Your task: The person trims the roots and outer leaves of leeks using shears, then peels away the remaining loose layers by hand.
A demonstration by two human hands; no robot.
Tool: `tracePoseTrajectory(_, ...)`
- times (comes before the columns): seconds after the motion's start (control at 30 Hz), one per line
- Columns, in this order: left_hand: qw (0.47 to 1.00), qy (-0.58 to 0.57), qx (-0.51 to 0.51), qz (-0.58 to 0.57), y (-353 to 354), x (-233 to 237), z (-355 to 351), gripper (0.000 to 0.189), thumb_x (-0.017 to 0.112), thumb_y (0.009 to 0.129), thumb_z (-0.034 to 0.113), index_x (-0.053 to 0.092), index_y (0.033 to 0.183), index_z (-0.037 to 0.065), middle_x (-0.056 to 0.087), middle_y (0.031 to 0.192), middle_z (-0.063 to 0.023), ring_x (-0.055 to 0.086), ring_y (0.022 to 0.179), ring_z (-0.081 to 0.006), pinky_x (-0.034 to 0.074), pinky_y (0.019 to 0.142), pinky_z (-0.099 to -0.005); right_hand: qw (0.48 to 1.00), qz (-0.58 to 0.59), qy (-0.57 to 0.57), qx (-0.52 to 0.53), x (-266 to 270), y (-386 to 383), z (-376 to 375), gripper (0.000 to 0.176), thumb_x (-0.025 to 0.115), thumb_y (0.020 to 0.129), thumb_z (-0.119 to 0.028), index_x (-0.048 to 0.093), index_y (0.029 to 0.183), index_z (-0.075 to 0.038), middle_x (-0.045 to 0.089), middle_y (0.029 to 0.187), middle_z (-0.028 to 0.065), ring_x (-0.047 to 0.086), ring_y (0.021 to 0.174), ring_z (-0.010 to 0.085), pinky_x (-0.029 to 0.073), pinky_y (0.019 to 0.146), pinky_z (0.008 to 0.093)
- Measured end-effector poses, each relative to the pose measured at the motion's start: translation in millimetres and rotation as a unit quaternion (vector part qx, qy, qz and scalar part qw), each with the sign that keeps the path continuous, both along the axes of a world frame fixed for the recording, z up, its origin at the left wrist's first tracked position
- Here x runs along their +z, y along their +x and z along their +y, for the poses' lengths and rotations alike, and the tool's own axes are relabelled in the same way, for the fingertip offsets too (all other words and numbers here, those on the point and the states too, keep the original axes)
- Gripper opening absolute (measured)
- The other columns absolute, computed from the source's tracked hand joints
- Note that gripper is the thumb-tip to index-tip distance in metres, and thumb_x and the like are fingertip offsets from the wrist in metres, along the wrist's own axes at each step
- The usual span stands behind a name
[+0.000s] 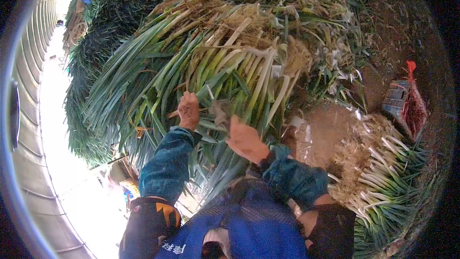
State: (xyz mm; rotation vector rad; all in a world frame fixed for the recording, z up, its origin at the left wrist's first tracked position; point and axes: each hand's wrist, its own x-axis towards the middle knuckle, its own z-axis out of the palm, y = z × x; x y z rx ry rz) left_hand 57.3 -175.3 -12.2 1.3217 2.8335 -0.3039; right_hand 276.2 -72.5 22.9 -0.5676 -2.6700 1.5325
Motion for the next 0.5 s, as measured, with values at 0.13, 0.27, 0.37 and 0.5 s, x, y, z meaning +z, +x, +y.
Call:
tracePoseTrajectory(0.13,0.992,0.034,-0.044,-0.109,42,16,-2,0.015,0.057,0.066,0.005,0.054,0.081,0.005,0.051,0.082,-0.0135,0.058,0.078,-0.0309,0.048,0.061,-0.0423,0.994,-0.095,-0.038,-0.024,3,-27,12,0.056,0.062,0.075,-0.023,0.035,0.114,0.007,0.058,0.079,0.0255,0.057,0.078,0.0424,0.047,0.066,0.0458)
tracePoseTrajectory(0.27,0.942,-0.085,-0.154,-0.287,94,8,-31,0.027,0.061,0.068,0.016,0.052,0.091,0.005,0.052,0.087,-0.0129,0.057,0.081,-0.0325,0.045,0.065,-0.0440,0.984,-0.152,-0.052,-0.075,-9,-4,27,0.051,0.063,0.075,-0.023,0.037,0.109,0.005,0.057,0.079,0.0265,0.057,0.079,0.0428,0.047,0.067,0.0461)
tracePoseTrajectory(0.37,0.929,-0.117,-0.220,-0.273,113,14,-44,0.045,0.063,0.071,0.022,0.051,0.109,0.002,0.054,0.087,-0.0127,0.057,0.083,-0.0335,0.045,0.072,-0.0408,0.989,-0.131,-0.044,-0.049,-3,28,20,0.046,0.061,0.076,-0.019,0.036,0.106,0.005,0.058,0.079,0.0290,0.057,0.079,0.0458,0.046,0.067,0.0508)
tracePoseTrajectory(0.5,0.950,0.034,-0.197,-0.238,88,68,5,0.033,0.057,0.073,0.014,0.054,0.104,0.002,0.057,0.094,-0.0138,0.057,0.088,-0.0311,0.045,0.074,-0.0377,0.983,-0.176,-0.056,-0.022,0,41,3,0.053,0.063,0.075,-0.018,0.034,0.111,0.007,0.057,0.078,0.0274,0.058,0.075,0.0447,0.046,0.062,0.0492)
